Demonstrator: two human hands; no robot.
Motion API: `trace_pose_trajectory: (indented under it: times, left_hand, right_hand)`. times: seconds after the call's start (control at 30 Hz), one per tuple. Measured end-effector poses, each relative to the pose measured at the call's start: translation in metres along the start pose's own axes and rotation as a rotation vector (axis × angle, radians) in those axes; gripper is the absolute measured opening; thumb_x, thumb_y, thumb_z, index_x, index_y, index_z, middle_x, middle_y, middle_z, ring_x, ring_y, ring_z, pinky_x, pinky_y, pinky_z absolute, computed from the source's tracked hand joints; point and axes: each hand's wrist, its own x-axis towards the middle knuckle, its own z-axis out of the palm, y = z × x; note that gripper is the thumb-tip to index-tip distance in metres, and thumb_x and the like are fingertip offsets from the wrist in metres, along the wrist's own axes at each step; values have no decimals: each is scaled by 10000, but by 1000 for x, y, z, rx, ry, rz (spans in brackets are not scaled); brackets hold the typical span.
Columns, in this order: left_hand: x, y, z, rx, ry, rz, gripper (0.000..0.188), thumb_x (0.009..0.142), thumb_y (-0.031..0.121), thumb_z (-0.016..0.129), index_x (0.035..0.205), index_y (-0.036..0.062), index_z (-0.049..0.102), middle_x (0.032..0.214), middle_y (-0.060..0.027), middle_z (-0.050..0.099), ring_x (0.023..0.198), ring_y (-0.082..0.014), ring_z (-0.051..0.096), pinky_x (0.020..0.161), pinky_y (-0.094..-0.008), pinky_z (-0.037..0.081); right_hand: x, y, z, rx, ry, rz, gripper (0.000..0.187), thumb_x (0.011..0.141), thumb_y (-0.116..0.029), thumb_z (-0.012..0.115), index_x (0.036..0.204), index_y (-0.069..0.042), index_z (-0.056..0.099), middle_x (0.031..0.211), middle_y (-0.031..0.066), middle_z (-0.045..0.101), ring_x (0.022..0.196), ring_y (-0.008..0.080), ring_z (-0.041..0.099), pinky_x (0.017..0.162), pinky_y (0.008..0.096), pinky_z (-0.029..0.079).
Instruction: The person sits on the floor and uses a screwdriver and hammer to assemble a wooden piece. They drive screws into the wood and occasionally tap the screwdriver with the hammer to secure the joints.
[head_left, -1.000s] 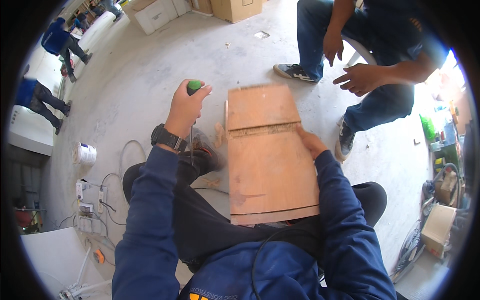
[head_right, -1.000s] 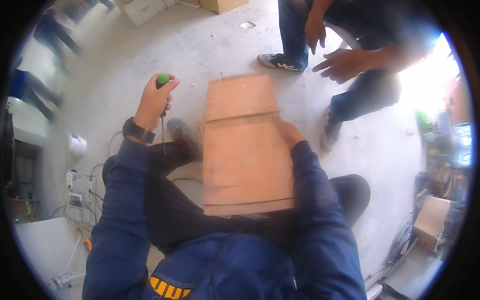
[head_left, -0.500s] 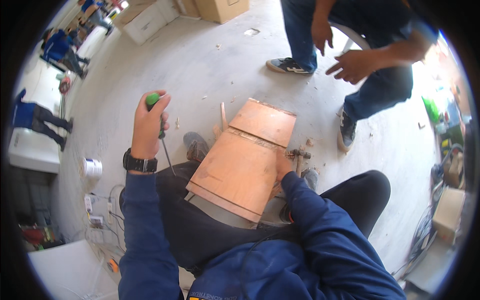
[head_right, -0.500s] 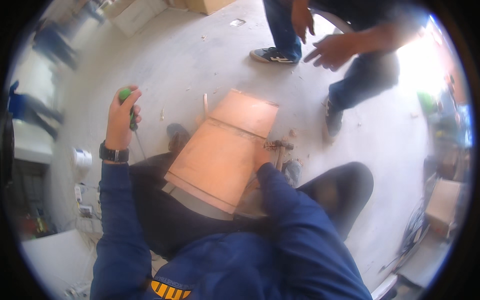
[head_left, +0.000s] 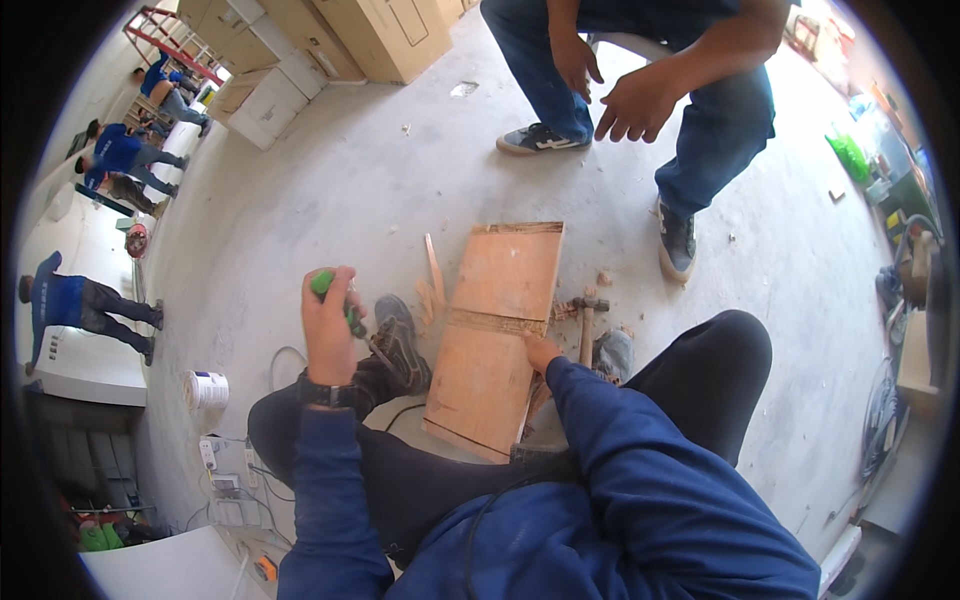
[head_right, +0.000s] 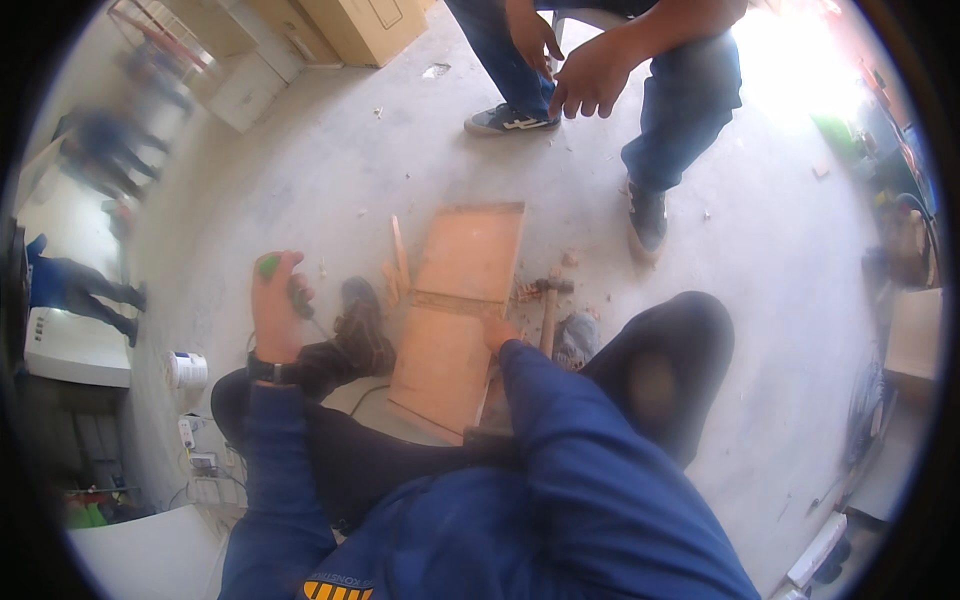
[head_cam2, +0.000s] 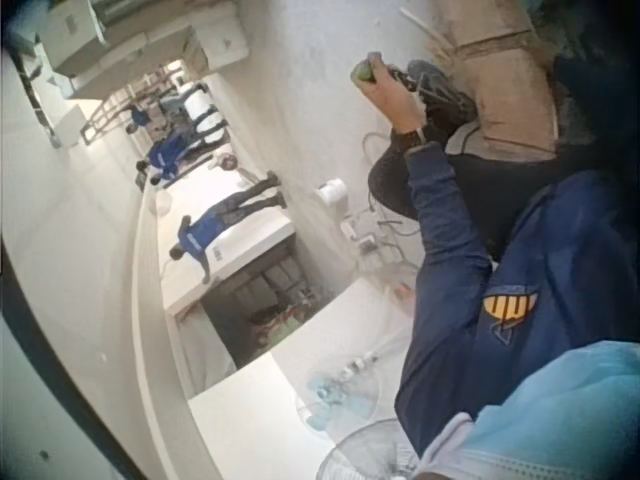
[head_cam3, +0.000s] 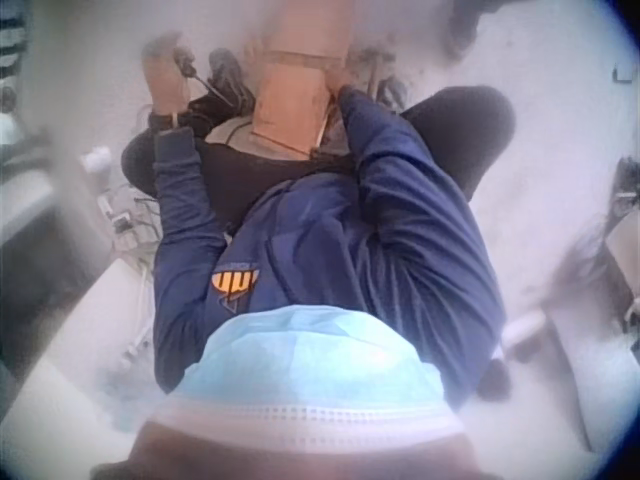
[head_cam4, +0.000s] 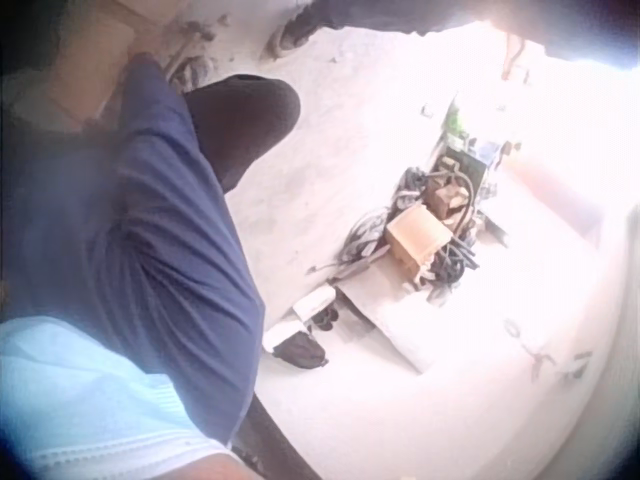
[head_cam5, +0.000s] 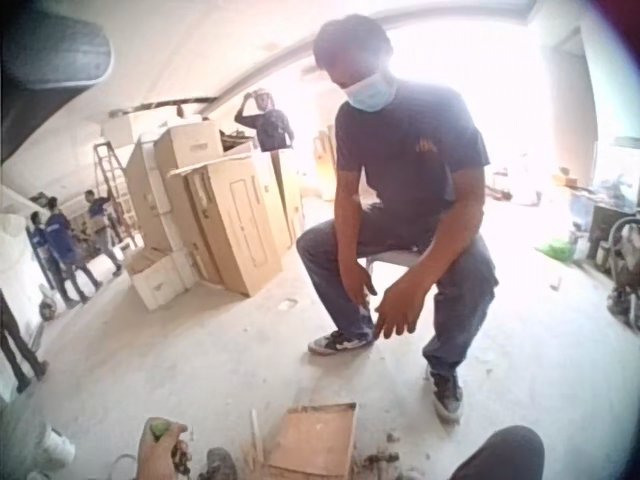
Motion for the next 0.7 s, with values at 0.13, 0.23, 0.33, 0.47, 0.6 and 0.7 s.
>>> trace_pose_trajectory:
  times: [0.13, 0.23, 0.33, 0.47, 0.6, 0.7]
  left_hand:
    - [-5, 6, 39, -70, -17, 80, 233, 1043, 255, 620, 1112, 74, 490, 1027, -51, 609, 808, -107, 568, 702, -284, 512]
    - [-10, 16, 52, -94, -118, 166, 228, 1047, 245, 611, 1122, 72, 483, 1050, -58, 606, 824, -113, 575, 721, -297, 517]
    - [-19, 20, 52, -103, -118, 185, 222, 1064, 251, 583, 1156, 65, 503, 1088, -75, 604, 867, -138, 581, 793, -327, 519]
    - [-32, 16, 53, 195, -65, 225, 179, 1098, 206, 466, 1199, 74, 532, 1109, -77, 582, 959, -165, 572, 860, -333, 491]
    - [-37, 5, 76, 102, -85, 256, 359, 1038, 241, 610, 1275, 9, 472, 1003, -72, 500, 938, -160, 489, 856, -341, 454]
    - [-33, -11, 86, 49, -45, 324, 327, 1024, 260, 639, 1132, 32, 431, 879, -67, 389, 836, -178, 409, 772, -357, 404]
  right_hand:
    - [28, 17, 5, 141, 29, 27, 681, 994, -553, 532, 1318, 42, 602, 1243, 238, 669, 1096, 440, 672, 852, 595, 555]
    - [46, 22, 8, -203, -95, -83, 507, 997, -413, 551, 1249, 14, 656, 1206, 231, 691, 1088, 408, 677, 881, 518, 556]
    - [62, 34, 18, -478, -172, -184, 486, 985, -397, 583, 1286, -19, 636, 1242, 234, 667, 1063, 396, 673, 854, 522, 564]
    - [79, 77, 35, -595, -294, -298, 482, 968, -375, 625, 1335, -63, 608, 1289, 238, 635, 1031, 381, 667, 819, 527, 575]
    - [95, 105, 13, -603, -673, -231, 505, 951, -353, 667, 1384, -107, 580, 1337, 242, 602, 999, 365, 661, 783, 533, 586]
    - [98, 91, -17, -189, -544, 112, 733, 921, -485, 680, 1483, -77, 444, 1499, 213, 449, 1195, 422, 569, 920, 595, 520]
